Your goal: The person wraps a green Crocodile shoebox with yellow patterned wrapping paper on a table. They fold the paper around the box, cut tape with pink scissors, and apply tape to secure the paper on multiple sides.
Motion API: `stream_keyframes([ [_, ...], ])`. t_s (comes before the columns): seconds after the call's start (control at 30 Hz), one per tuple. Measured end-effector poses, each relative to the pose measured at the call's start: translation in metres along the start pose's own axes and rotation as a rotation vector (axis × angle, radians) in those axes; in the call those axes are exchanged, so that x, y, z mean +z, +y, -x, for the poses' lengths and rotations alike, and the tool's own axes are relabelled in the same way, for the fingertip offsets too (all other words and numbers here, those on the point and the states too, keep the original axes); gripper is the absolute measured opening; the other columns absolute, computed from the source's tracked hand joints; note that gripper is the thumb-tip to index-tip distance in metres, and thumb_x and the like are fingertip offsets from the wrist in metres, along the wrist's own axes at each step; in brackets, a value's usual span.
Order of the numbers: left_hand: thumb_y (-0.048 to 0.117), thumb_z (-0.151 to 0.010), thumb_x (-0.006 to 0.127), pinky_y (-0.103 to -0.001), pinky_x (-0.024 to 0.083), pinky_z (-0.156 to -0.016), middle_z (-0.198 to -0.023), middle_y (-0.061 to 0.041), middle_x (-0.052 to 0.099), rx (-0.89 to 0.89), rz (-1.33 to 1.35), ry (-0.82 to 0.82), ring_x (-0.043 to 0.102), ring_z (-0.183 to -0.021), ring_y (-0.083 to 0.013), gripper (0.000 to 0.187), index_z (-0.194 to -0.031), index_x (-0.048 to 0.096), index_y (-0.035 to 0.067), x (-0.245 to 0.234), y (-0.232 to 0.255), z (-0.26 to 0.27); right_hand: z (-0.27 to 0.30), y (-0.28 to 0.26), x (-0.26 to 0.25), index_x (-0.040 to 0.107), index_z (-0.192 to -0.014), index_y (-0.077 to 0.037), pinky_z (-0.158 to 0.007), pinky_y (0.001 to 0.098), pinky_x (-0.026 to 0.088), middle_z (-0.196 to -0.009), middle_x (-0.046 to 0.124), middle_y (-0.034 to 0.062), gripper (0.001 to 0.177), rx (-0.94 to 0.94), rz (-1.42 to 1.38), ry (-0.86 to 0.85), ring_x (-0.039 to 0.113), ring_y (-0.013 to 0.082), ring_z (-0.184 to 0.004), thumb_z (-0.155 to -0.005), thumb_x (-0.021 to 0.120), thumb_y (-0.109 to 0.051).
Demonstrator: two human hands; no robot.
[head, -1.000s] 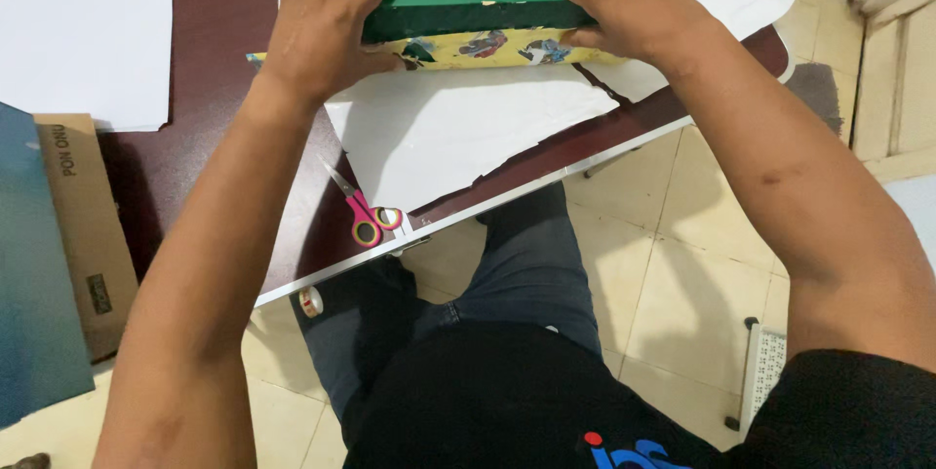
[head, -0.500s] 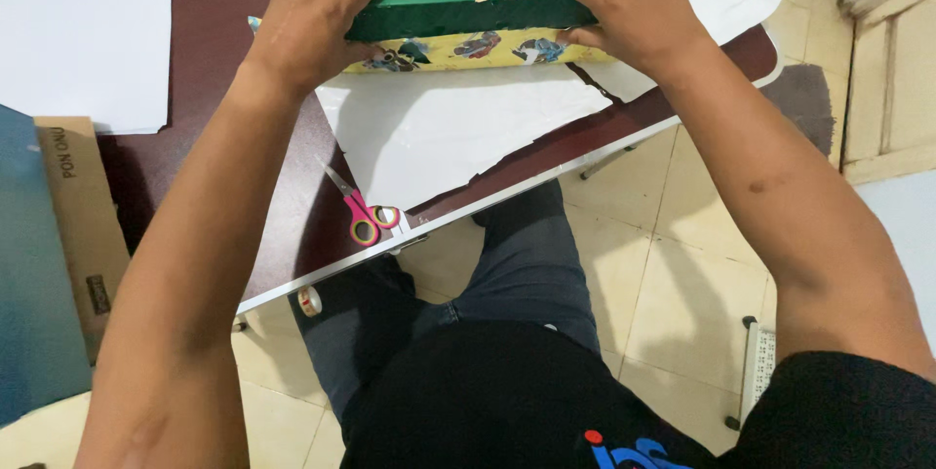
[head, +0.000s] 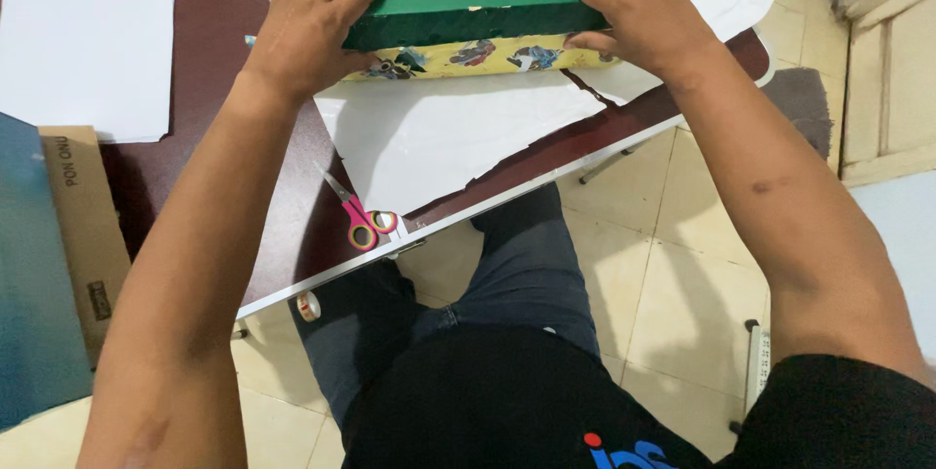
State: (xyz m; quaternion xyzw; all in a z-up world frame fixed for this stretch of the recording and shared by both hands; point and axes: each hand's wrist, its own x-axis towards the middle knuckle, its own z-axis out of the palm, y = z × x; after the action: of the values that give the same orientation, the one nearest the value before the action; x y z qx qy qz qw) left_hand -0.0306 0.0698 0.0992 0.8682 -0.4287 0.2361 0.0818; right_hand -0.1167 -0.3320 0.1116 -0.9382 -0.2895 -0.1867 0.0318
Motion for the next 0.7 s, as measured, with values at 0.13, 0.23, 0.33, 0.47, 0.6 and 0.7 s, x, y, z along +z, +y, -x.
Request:
stream_keyframes([
  [0.13,0.027,-0.057,0.098,-0.051,0.038,-0.114,-0.156,-0.006,0.05,-0.007,0.064,-0.059,0.045,-0.139,-0.0331,0.11,-0.157,0.052,0.022,-0.009,0.0,-0.001,-0.002,0.001,0.004,0.048,-0.161,-0.02,-0.127,0.0554,0.02,-0.167,0.044,0.0102,0.091,-0.009,0.091,0.013,0.039,0.0296,-0.155,-0.081,0.088,-0.034],
  [0.23,0.03,-0.059,0.098,-0.055,0.029,-0.121,-0.157,-0.007,0.049,0.0,0.043,-0.069,0.043,-0.142,-0.0334,0.111,-0.158,0.05,0.022,-0.011,0.0,-0.003,0.0,0.004,0.005,0.045,-0.159,-0.019,-0.129,0.058,0.018,-0.167,0.043,0.0131,0.087,-0.007,0.071,-0.006,0.039,0.032,-0.155,-0.086,0.088,-0.037],
  [0.33,0.034,-0.059,0.098,-0.059,0.018,-0.123,-0.157,-0.008,0.048,-0.015,0.012,-0.08,0.042,-0.144,-0.0334,0.113,-0.159,0.048,0.022,-0.01,-0.001,-0.005,0.002,0.005,0.004,0.044,-0.161,-0.022,-0.127,0.0625,0.015,-0.168,0.043,0.0117,0.091,0.012,0.097,-0.006,0.04,0.0307,-0.155,-0.084,0.088,-0.041],
  [0.47,0.04,-0.061,0.097,-0.062,0.007,-0.127,-0.162,-0.007,0.046,-0.019,-0.012,-0.075,0.041,-0.149,-0.0303,0.116,-0.162,0.045,0.024,-0.01,0.001,-0.003,0.002,0.003,0.001,0.044,-0.164,-0.024,-0.126,0.0688,0.011,-0.165,0.041,0.0094,0.097,0.031,0.141,-0.006,0.039,0.0311,-0.156,-0.083,0.088,-0.052],
  [0.6,0.057,-0.066,0.093,-0.064,0.003,-0.124,-0.165,-0.011,0.041,-0.01,0.023,-0.074,0.036,-0.15,-0.0334,0.117,-0.165,0.04,0.025,-0.009,0.005,0.0,0.001,0.001,0.0,0.041,-0.165,-0.023,-0.121,0.0744,0.007,-0.17,0.038,0.0121,0.104,0.028,0.107,-0.013,0.038,0.034,-0.156,-0.08,0.083,-0.065],
  [0.7,0.062,-0.065,0.09,-0.065,0.002,-0.124,-0.166,-0.01,0.038,-0.023,0.057,-0.103,0.033,-0.153,-0.034,0.12,-0.166,0.037,0.023,-0.008,0.009,0.004,0.003,-0.002,0.001,0.036,-0.168,-0.021,-0.12,0.0769,0.005,-0.172,0.035,0.0156,0.112,-0.011,0.075,-0.03,0.036,0.0357,-0.157,-0.078,0.078,-0.072],
])
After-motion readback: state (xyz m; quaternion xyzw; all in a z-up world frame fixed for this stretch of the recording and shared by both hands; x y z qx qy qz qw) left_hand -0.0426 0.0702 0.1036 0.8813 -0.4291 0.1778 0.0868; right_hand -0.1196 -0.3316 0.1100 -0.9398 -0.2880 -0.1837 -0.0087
